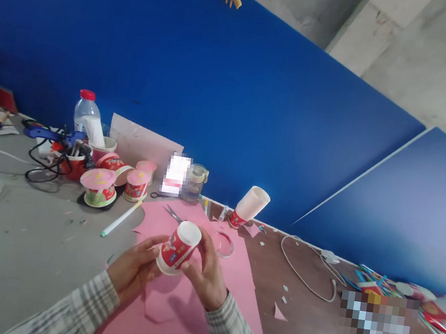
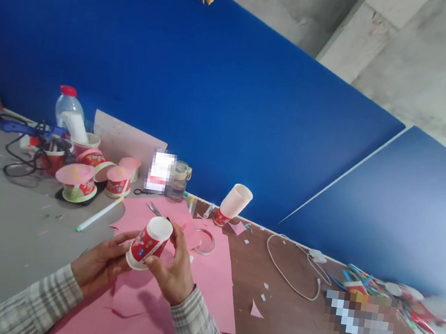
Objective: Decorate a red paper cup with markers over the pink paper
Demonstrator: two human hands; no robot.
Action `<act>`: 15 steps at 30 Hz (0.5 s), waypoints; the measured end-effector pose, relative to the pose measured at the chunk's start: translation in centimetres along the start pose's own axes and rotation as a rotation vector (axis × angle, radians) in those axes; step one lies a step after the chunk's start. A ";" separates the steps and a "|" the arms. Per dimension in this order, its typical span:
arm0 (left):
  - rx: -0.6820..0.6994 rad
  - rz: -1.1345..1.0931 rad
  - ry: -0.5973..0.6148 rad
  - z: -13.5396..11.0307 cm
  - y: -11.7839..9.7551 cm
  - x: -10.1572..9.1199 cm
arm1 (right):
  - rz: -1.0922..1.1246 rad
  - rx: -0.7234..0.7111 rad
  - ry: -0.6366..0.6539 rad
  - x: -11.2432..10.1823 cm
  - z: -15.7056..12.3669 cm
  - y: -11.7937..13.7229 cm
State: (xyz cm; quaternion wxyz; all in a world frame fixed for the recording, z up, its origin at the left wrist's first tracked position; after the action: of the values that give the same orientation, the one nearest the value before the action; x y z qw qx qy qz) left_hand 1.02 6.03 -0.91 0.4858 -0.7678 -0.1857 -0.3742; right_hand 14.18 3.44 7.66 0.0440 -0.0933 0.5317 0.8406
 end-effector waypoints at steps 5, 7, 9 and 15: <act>0.167 0.599 0.033 -1.0 -0.7 0.8 | -0.121 0.008 -0.024 -0.3 -0.3 -0.2; 0.440 0.911 0.001 -2.1 -2.7 1.8 | -0.166 0.014 0.006 0.0 -0.4 0.1; 0.627 1.063 0.044 -3.3 -3.7 3.1 | -0.228 0.013 0.039 0.5 -0.6 0.4; 0.539 0.979 0.224 -3.3 -2.3 3.8 | -0.297 -0.123 0.114 3.3 -1.6 1.0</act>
State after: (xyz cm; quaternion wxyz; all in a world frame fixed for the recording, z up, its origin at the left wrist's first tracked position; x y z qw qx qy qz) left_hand 0.72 3.85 4.18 0.7980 -0.5688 0.1558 -0.1241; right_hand 10.94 1.44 7.17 0.1317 -0.2209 0.4613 0.8491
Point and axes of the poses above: each hand's wrist, its own z-axis towards the middle knuckle, its own x-axis out of the palm, y = z × x, the point moved 8 cm from there along z, towards the middle knuckle, and after that the axes turned 3 degrees about -x, right-handed, at the moved point
